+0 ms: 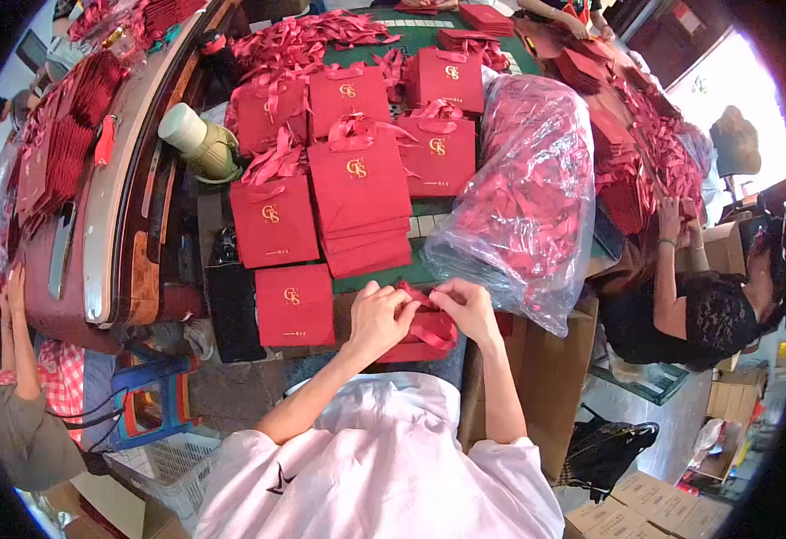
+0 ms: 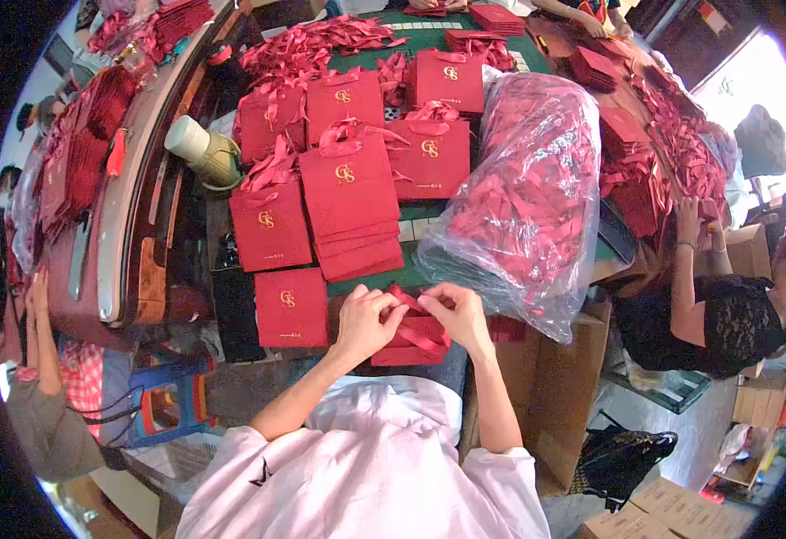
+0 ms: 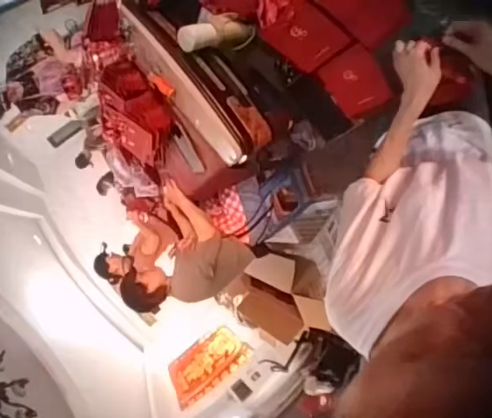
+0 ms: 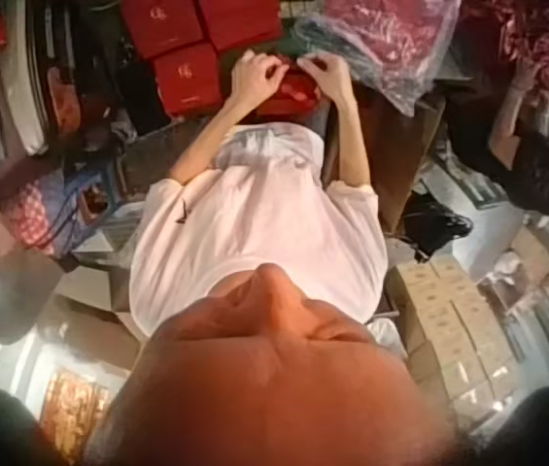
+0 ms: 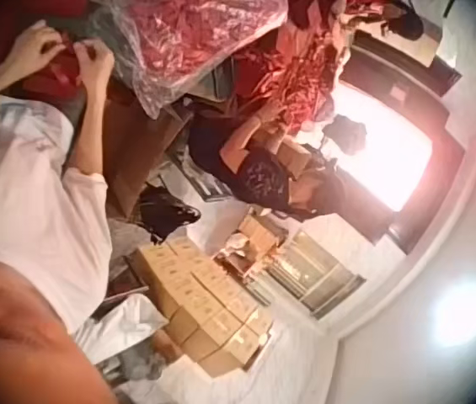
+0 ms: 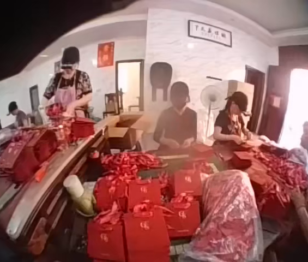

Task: The person attaches ribbon handles to paper gift bags by hand, threading and tying ribbons onto each bag at a table.

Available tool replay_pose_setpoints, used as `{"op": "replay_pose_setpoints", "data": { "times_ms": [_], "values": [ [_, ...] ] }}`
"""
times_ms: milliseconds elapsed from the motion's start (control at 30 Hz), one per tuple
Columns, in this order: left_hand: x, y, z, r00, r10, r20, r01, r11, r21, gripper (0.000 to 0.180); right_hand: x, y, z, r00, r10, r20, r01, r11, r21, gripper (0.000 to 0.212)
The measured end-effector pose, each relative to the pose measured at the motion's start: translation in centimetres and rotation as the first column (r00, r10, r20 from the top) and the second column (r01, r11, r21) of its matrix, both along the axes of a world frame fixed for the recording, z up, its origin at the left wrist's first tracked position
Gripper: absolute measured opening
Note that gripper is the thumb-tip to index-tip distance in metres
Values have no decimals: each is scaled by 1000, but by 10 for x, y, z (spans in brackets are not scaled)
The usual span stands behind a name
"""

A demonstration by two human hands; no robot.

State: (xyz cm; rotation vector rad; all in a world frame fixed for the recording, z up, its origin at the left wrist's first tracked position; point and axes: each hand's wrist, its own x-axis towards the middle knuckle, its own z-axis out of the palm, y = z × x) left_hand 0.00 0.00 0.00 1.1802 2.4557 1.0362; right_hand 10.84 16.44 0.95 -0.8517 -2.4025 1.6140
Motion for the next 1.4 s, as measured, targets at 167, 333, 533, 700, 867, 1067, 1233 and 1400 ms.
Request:
{"op": "replay_pose_setpoints", "data": {
  "times_ms": [167,333,533,700,867,1067,1233,1400],
  "values": [
    [-6,2,2,981,6,-192,26,986,164,15,-2,-12,-8,979,38,-200,-42,999,-17,15],
    [-9,-2,4,982,-23,-187,59,981,186,12,-2,-14,4,985,101,-139,-123,980,-158,14],
    [-4,-2,11,951,-85,-298,123,986,109,13,2,-11,14,974,204,-99,-210,976,-51,11],
    [-4,-2,20,926,-156,-343,200,975,95,12,11,-8,8,968,206,-141,-230,956,-180,9],
    [-13,-2,46,959,-231,-163,272,910,312,15,19,-7,1,939,0,-345,-140,914,-380,7],
    [-19,-22,31,956,-203,211,121,930,346,49,4,1,11,905,-229,-357,26,869,-493,11],
    [-6,-42,28,927,-129,353,55,976,210,32,-14,-1,13,900,-271,-340,113,901,-418,12],
    [1,-72,34,947,-107,304,55,983,174,43,-25,18,2,843,-406,-352,230,865,-446,17]
  ]
}}
